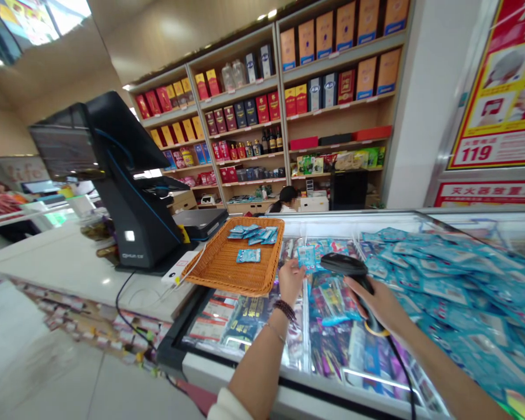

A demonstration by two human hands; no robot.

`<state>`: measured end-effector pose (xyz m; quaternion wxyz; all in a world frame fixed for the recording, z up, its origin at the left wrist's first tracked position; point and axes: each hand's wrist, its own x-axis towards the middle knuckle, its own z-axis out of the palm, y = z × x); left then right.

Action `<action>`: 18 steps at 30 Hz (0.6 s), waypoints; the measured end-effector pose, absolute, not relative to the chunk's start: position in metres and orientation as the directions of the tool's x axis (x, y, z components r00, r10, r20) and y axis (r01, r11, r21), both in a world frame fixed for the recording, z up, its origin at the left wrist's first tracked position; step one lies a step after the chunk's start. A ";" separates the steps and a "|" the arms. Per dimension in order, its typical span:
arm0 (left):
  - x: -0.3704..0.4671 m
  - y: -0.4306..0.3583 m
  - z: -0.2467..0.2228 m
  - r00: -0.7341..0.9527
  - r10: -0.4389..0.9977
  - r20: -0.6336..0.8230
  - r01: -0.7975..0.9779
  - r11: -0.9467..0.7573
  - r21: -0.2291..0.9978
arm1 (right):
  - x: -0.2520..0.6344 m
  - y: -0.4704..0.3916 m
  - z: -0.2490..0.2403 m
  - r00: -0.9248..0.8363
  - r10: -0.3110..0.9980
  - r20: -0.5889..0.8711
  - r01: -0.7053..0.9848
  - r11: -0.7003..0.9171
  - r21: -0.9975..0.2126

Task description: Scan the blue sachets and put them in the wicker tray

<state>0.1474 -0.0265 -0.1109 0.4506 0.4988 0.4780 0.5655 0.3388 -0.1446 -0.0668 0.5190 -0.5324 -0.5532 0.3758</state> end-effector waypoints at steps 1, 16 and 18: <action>0.147 -0.026 -0.112 -0.095 0.986 0.134 -0.036 -0.138 0.990 | 0.339 -0.145 -0.067 0.102 0.979 0.174 0.200 0.151 -0.968; 0.150 -0.015 -0.092 0.001 0.997 0.076 -0.066 -0.075 0.995 | 0.414 -0.157 -0.043 0.352 0.923 0.156 0.060 0.144 -0.988; 0.161 -0.009 -0.087 0.031 0.993 0.111 -0.044 -0.109 0.993 | 0.442 -0.169 -0.033 0.443 0.884 0.149 0.076 0.129 -0.989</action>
